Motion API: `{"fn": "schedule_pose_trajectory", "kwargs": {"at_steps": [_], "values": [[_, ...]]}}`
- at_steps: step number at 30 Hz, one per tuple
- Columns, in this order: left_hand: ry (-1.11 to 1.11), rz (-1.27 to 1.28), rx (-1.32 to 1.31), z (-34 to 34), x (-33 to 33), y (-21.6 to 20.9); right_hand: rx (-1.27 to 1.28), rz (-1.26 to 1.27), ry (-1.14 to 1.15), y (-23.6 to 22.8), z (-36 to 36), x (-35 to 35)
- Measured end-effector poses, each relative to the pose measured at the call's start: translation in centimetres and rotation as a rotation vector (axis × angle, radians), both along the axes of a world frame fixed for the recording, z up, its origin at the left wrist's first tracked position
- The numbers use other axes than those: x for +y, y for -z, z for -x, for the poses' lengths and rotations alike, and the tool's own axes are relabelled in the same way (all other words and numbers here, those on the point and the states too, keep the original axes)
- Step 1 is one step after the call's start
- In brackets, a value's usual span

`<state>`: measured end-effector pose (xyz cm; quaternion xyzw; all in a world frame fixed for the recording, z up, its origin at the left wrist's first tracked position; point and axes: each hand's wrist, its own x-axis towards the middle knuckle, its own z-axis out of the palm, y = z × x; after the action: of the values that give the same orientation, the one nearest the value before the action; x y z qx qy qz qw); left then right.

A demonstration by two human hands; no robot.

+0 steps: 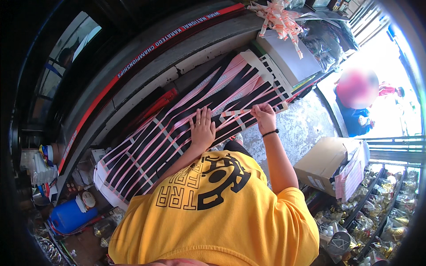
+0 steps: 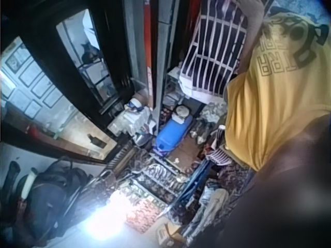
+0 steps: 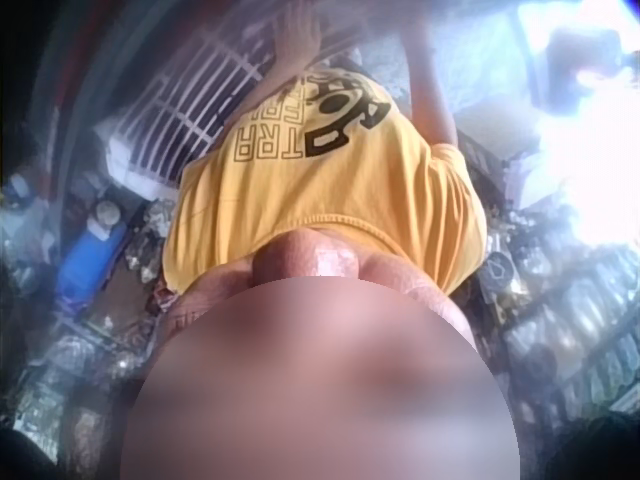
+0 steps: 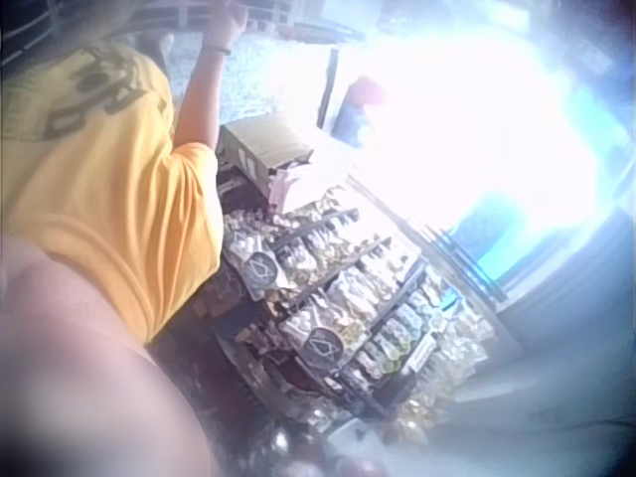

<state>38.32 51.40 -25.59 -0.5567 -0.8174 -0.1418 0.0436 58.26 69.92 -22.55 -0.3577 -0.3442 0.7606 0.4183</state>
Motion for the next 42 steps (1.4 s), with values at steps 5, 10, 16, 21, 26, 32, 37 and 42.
{"fn": "schedule_pose_trajectory", "kwargs": {"at_steps": [5,10,16,21,26,32,37,42], "values": [[0.017,0.022,-0.041,0.2,0.0,-0.1,-0.035,0.056,-0.12,-1.3,-1.2,-0.4],[0.035,0.011,-0.159,0.4,-0.2,-1.3,0.091,0.031,-0.126,-2.5,1.7,-2.2],[0.188,0.092,-0.001,-1.5,-1.1,-1.7,0.134,0.023,-0.14,-3.0,3.7,-3.4],[0.124,0.079,-0.037,-1.2,-0.5,-0.8,0.114,0.044,-0.115,-1.8,3.3,-2.7],[0.1,0.087,-0.062,-1.6,-0.6,-0.8,0.06,0.041,-0.026,-0.6,1.0,-2.1],[0.086,0.094,-0.063,-1.7,-0.6,-1.0,0.13,0.119,0.122,1.5,-1.4,-1.1],[0.098,0.1,-0.047,-1.5,-0.7,-1.0,0.084,0.106,0.181,0.9,-6.3,0.9],[0.143,0.064,-0.077,-1.2,-0.8,-0.8,-0.081,0.119,-0.027,-0.9,-8.9,-0.2]]}}
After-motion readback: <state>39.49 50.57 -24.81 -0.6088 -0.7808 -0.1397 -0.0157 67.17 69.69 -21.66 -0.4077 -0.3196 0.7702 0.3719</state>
